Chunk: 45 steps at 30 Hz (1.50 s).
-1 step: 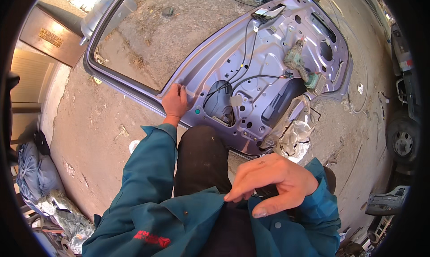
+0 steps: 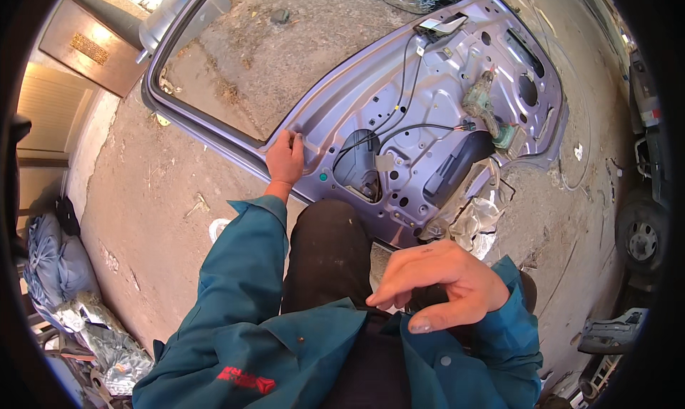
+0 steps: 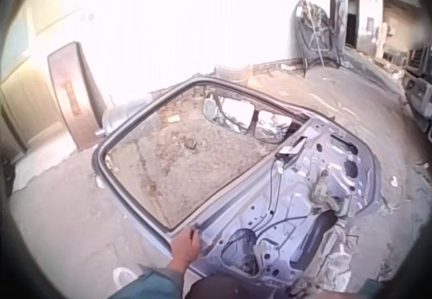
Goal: The person uses a power drill to remove screws and bolts from a detached car door, then removes the door speaker and places it on the ground. The person also uses a screwdriver to remove additional fasteners.
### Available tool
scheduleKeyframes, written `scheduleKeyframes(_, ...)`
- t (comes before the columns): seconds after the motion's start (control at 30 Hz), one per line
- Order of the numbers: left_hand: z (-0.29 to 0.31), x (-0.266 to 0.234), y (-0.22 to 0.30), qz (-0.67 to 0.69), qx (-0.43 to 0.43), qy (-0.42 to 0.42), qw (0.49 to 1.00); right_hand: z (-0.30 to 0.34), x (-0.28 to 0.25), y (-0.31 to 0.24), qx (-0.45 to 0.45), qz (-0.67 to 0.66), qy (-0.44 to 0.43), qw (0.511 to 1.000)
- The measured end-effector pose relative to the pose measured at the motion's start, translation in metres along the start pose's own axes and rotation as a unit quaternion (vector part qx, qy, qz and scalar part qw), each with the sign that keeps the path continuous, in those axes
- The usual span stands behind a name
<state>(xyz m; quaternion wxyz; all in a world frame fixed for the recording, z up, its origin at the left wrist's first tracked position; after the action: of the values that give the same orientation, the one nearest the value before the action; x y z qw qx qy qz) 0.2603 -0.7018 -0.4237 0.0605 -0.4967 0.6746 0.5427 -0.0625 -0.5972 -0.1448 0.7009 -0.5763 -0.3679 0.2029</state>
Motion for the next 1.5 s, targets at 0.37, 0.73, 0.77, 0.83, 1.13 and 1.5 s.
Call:
scheduleKeyframes(0.37, 0.171, -0.211, -0.251, 0.185, -0.558, 0.022, 0.809, -0.019, -0.030, 0.076, 0.113, 0.032, 0.135, 0.984)
scheduleKeyframes(0.73, 0.246, -0.256, -0.324, 0.168, -0.617, 0.135, 0.757, -0.035, -0.048, 0.127, 0.164, 0.011, 0.174, 0.971)
scheduleKeyframes(0.77, 0.243, -0.254, -0.327, 0.147, -0.610, 0.129, 0.768, -0.035, -0.049, 0.131, 0.168, 0.009, 0.177, 0.970)
scheduleKeyframes(0.83, 0.245, -0.251, -0.336, 0.104, -0.594, 0.120, 0.789, -0.034, -0.051, 0.137, 0.177, 0.007, 0.182, 0.967)
scheduleKeyframes(1.13, 0.241, -0.253, -0.338, 0.000, -0.557, 0.109, 0.824, -0.023, -0.060, 0.148, 0.192, -0.007, 0.219, 0.957)
scheduleKeyframes(1.5, 0.236, -0.233, -0.269, 0.133, -0.518, 0.146, 0.832, -0.012, -0.093, 0.209, 0.287, 0.202, 0.284, 0.892)
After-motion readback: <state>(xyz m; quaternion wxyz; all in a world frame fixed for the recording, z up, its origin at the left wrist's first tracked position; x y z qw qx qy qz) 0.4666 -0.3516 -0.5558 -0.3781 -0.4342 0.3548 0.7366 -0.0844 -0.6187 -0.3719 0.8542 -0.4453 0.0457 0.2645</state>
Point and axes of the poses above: each hand's wrist, its own z-axis away from the middle knuckle, its own x-axis out of the palm, y = z × x, the point moved 7 cm from there along -z, towards the middle knuckle, and after that the axes turned 14 degrees about y, right-handed, at the moved point
